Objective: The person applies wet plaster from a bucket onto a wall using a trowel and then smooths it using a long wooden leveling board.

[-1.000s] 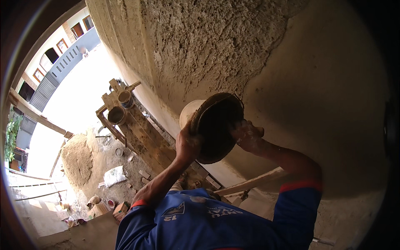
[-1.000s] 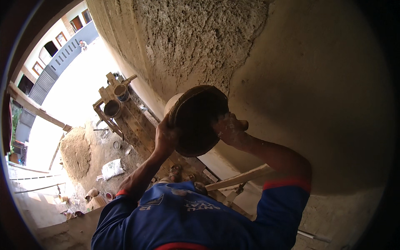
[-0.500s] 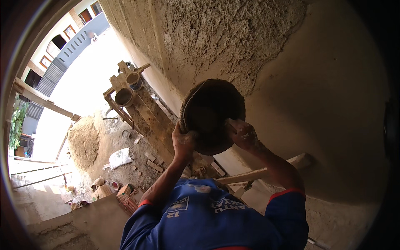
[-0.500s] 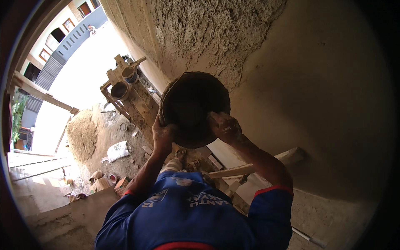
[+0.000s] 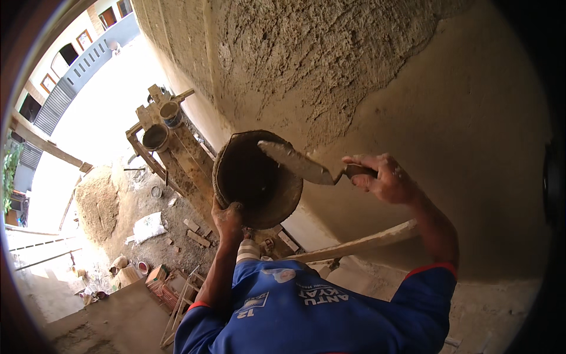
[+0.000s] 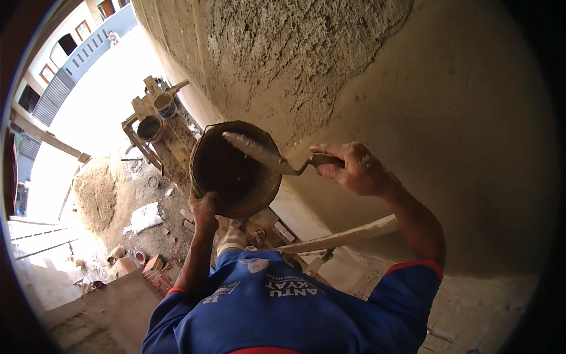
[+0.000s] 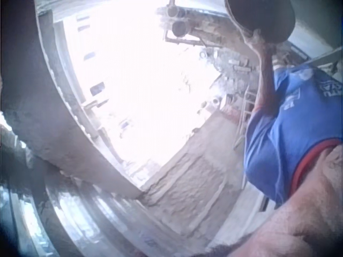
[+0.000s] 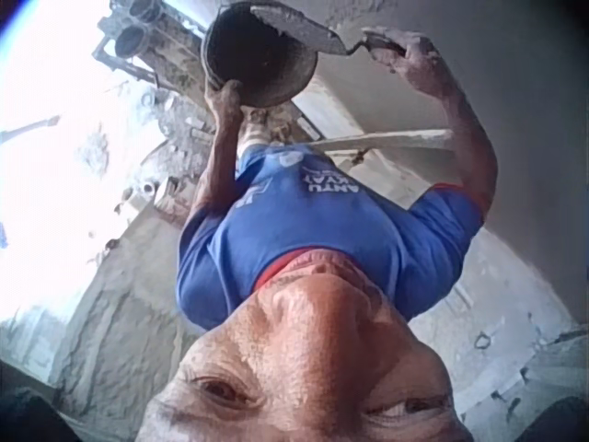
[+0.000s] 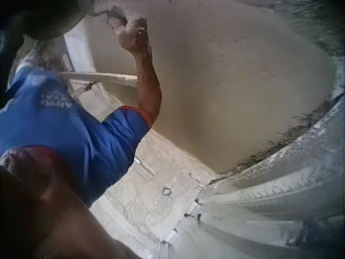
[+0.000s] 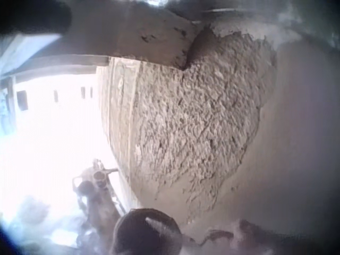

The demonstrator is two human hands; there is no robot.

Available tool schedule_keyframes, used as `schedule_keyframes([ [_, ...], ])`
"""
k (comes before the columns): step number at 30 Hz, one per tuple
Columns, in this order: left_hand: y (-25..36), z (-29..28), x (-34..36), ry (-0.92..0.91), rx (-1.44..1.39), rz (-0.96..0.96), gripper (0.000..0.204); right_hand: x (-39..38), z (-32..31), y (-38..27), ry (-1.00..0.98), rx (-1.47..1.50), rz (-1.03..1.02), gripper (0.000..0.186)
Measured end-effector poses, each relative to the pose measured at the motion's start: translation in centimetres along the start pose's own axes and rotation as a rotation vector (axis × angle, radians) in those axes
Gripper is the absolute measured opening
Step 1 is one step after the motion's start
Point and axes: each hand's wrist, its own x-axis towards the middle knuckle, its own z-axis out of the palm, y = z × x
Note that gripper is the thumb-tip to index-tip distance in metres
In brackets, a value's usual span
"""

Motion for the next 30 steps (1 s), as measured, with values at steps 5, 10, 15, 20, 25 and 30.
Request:
schedule_keyframes([
  [5, -0.5, -0.3, 0.0, -0.023, 0.040, -0.065, 0.050, -0.5, -8.9, 6.6, 0.634, -0.694, -0.074, 0.034],
  [10, -1.8, -0.3, -0.9, -0.049, 0.019, -0.103, 0.050, -2.3, -8.4, 1.7, 0.518, -0.465, 0.103, 0.038],
  [15, -4.1, 0.6, -2.0, -0.106, 0.124, -0.143, 0.052, -4.4, 3.1, 7.3, -0.094, -0.002, 0.550, 0.038],
  [20, -4.8, 0.5, -2.5, -0.222, 0.080, -0.123, 0.052, -4.8, 10.0, 8.1, -0.603, 0.376, 0.618, 0.045],
  [25, -3.4, 1.6, -2.4, -0.178, 0.057, -0.111, 0.051, -2.2, 11.1, 4.8, -0.465, 0.196, 0.518, 0.050],
  [30, -2.4, 4.0, -3.4, -0.170, 0.131, 0.054, 0.052, 1.6, 14.0, 6.2, -0.221, 0.316, 0.562, 0.056],
])
